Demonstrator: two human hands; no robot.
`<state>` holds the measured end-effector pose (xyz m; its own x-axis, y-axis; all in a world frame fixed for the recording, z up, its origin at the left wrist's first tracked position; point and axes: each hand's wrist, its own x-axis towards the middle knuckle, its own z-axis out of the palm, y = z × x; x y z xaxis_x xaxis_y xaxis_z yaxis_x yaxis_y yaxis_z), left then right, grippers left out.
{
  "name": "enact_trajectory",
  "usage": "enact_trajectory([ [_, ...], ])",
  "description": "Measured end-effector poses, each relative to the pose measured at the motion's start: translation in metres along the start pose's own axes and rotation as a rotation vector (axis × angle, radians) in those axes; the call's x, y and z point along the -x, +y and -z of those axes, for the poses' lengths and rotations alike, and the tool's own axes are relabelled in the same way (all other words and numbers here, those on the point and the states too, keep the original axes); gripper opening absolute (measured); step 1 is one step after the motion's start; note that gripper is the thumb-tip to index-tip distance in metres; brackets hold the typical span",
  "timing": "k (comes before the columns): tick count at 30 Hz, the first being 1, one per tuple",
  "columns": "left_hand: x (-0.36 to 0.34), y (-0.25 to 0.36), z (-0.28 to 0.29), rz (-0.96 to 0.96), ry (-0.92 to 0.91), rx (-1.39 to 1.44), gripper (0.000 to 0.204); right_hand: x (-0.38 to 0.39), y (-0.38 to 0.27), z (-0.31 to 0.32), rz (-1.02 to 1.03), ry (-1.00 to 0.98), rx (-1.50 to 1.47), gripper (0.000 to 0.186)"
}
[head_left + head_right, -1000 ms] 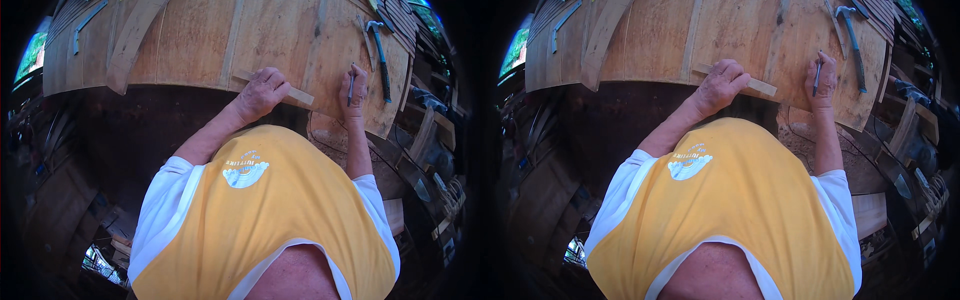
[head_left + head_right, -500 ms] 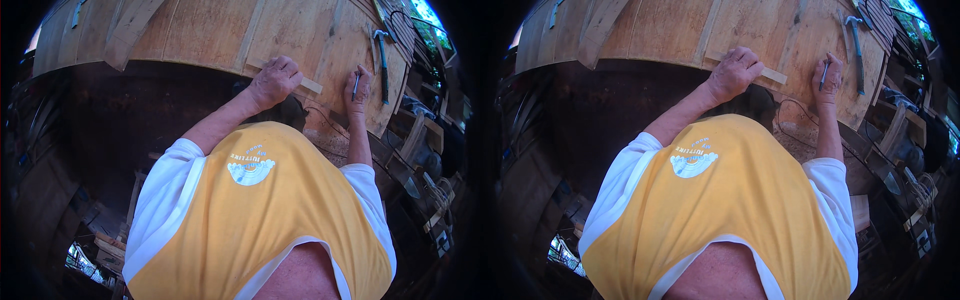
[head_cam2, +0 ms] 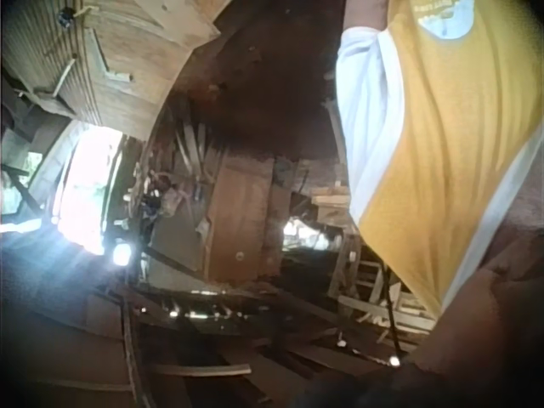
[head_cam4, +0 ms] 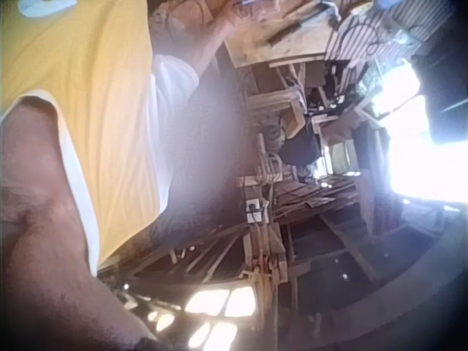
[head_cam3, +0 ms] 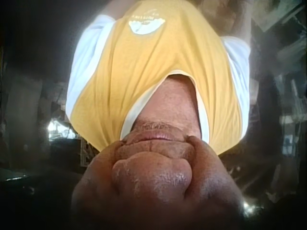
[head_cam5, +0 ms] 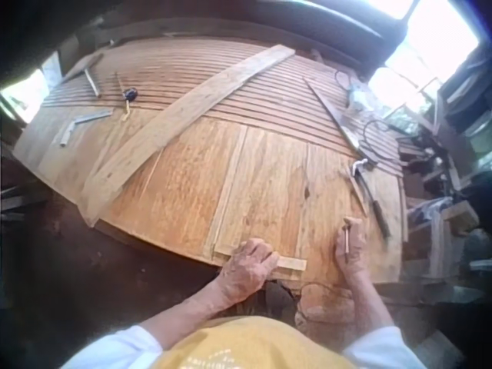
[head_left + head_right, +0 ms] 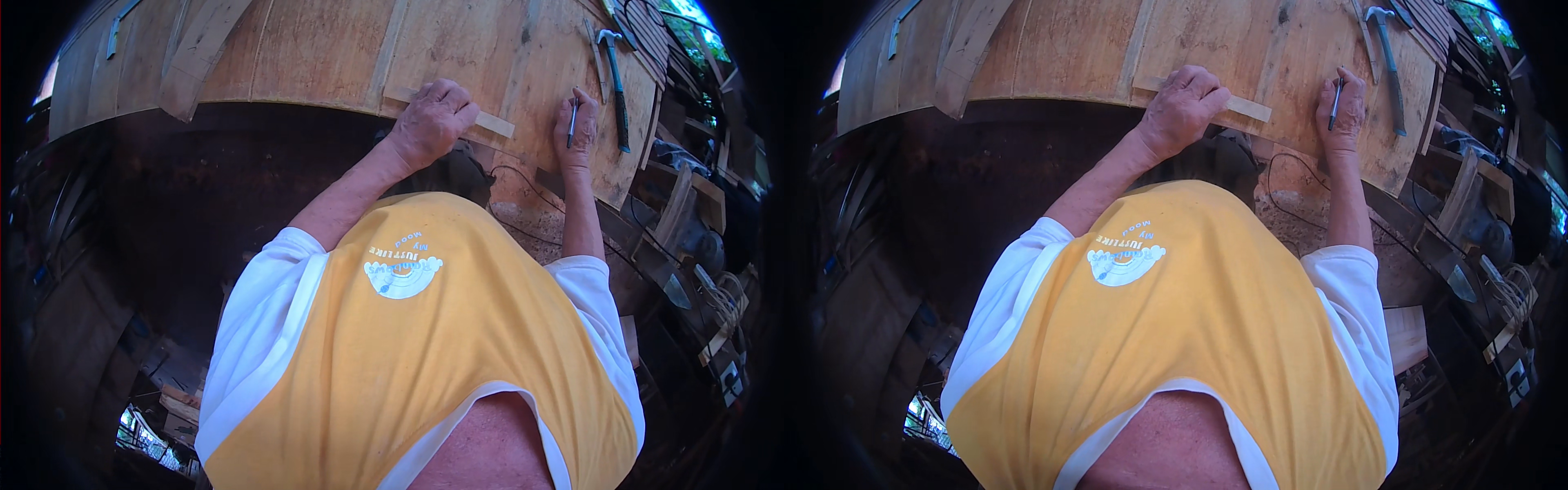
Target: The person measures a wooden board with a tape measure, cuts a wooden strip using a hand saw, grinds the piece on a bench grinder, and marks it on the board with a pen.
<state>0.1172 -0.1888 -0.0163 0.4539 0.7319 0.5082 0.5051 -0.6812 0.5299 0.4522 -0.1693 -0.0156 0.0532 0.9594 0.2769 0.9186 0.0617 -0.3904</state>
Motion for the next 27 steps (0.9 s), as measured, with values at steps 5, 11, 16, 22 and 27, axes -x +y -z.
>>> enact_trajectory([
  [5, 0.0012, 0.0008, 0.0004, 0.000, 0.003, -0.003, 0.021, 0.0006, 0.0010, -0.0021, -0.004, 0.002, -0.016, 0.035],
  [11, 0.0012, 0.0012, -0.0003, -0.004, 0.014, 0.012, 0.021, -0.0005, 0.0010, -0.0013, 0.003, 0.010, -0.033, 0.034],
  [16, -0.0003, 0.0008, -0.0019, -0.016, 0.023, 0.032, 0.022, -0.0002, 0.0038, 0.0004, 0.016, 0.022, -0.025, 0.034],
  [22, -0.0030, -0.0004, 0.0009, -0.040, -0.028, 0.027, 0.021, -0.0007, -0.0045, -0.0016, 0.086, 0.086, -0.061, 0.034],
  [27, -0.0067, 0.0036, 0.0034, -0.017, -0.051, 0.031, 0.027, 0.0032, -0.0018, -0.0019, 0.076, 0.156, -0.091, 0.035],
])
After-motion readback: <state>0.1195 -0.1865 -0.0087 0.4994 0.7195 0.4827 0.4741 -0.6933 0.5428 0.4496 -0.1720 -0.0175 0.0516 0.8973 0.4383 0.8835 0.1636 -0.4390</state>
